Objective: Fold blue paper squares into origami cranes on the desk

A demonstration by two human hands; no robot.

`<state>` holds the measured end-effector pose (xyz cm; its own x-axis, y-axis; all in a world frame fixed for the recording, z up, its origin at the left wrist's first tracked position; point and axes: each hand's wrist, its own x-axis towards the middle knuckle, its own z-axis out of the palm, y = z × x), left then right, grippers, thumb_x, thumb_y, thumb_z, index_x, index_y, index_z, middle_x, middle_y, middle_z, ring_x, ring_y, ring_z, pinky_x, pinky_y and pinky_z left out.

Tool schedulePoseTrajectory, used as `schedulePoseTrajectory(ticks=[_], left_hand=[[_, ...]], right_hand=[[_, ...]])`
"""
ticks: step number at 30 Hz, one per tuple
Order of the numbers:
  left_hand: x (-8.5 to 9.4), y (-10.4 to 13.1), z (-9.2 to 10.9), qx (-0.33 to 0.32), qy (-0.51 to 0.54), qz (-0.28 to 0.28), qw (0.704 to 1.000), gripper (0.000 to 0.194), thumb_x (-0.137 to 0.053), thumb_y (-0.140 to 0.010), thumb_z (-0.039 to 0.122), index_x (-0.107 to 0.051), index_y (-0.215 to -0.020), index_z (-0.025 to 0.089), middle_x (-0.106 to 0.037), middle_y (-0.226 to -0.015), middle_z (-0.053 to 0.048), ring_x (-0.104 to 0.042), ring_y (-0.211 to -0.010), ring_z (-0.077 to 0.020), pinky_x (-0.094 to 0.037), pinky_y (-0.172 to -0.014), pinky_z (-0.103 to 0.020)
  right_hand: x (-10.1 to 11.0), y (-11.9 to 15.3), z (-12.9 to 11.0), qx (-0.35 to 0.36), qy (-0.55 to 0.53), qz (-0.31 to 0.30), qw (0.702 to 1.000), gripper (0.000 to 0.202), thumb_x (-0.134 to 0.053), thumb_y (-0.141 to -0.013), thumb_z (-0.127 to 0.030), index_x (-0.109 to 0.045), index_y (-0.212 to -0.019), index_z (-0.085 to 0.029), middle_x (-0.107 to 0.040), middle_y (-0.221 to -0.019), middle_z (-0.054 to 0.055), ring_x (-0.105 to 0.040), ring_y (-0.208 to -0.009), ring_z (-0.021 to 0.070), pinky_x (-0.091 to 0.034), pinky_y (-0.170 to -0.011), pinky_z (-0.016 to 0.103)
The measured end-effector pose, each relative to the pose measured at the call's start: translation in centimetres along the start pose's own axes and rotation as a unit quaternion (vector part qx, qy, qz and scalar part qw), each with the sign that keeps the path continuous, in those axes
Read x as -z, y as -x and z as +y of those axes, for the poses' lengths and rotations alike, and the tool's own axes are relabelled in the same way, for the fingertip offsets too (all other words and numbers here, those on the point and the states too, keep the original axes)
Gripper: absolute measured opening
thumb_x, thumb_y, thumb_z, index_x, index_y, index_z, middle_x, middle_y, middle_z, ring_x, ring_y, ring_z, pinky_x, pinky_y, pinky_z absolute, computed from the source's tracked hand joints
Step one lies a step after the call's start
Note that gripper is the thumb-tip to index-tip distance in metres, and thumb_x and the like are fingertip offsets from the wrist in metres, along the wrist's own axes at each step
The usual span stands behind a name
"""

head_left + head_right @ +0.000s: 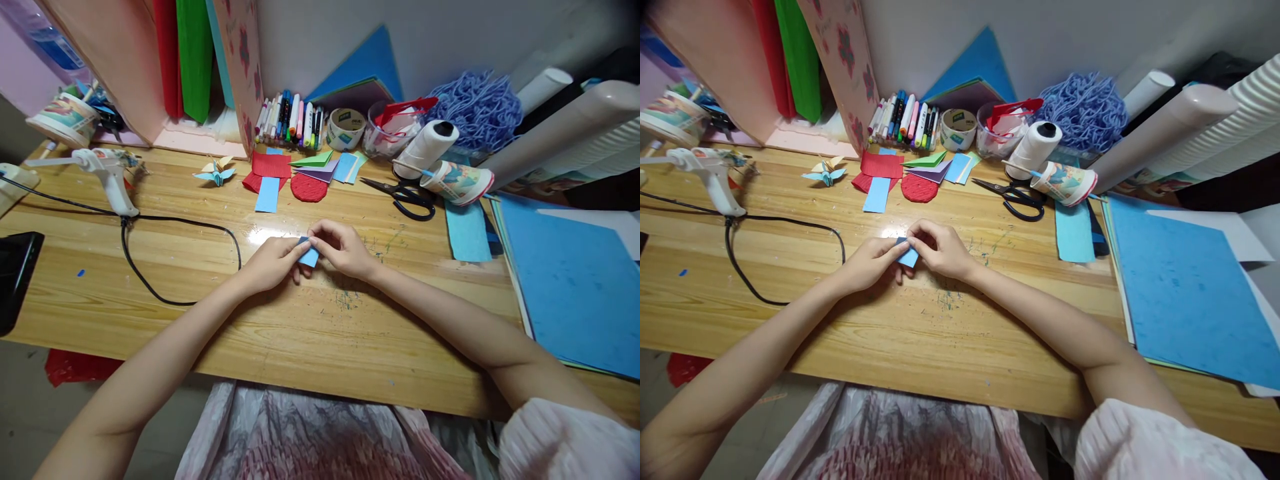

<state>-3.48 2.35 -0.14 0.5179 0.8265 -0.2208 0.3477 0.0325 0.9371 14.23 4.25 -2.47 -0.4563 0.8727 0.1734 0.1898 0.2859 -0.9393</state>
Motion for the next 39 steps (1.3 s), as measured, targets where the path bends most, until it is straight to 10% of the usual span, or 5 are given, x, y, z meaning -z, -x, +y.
schedulePoseTrajectory(ticks=[13,27,39], left_hand=[[0.6,-0.6,-0.2,0.061,0.169,0.046,0.983,0.042,-0.053,-0.081,0.053,-0.059,-0.081,0.011,-0.067,-0.068,-0.005,-0.062,-0.051,-0.0115,-0.050,-0.052,-0.021],[1.3,-0.3,0.2,0.068,0.251,0.006,0.966,0.032,-0.065,-0.077,0.040,-0.064,-0.086,0.009,-0.071,-0.079,-0.009,-0.065,-0.061,-0.0105,-0.052,-0.062,-0.020],[0.6,-0.1,0.8,0.085,0.210,0.076,0.971,0.029,-0.064,-0.076,0.038,-0.062,-0.084,0.010,-0.071,-0.074,-0.007,-0.068,-0.064,-0.0161,-0.056,-0.060,-0.026]], right_hand=[[0.4,-0.4,0.4,-0.003,-0.100,0.014,0.995,0.027,-0.068,-0.076,-0.034,-0.058,-0.098,-0.021,-0.056,-0.092,0.001,-0.054,-0.067,0.0081,-0.047,-0.058,0.022],[1.0,-0.4,0.0,0.074,0.003,0.061,0.995,0.012,-0.070,-0.074,-0.030,-0.070,-0.084,-0.024,-0.054,-0.098,0.004,-0.052,-0.071,0.0113,-0.045,-0.053,0.024],[2.0,-0.5,1.1,0.205,0.158,0.028,0.966,0.010,-0.070,-0.075,-0.034,-0.073,-0.084,-0.033,-0.061,-0.093,0.003,-0.046,-0.058,0.0103,-0.043,-0.054,0.029]])
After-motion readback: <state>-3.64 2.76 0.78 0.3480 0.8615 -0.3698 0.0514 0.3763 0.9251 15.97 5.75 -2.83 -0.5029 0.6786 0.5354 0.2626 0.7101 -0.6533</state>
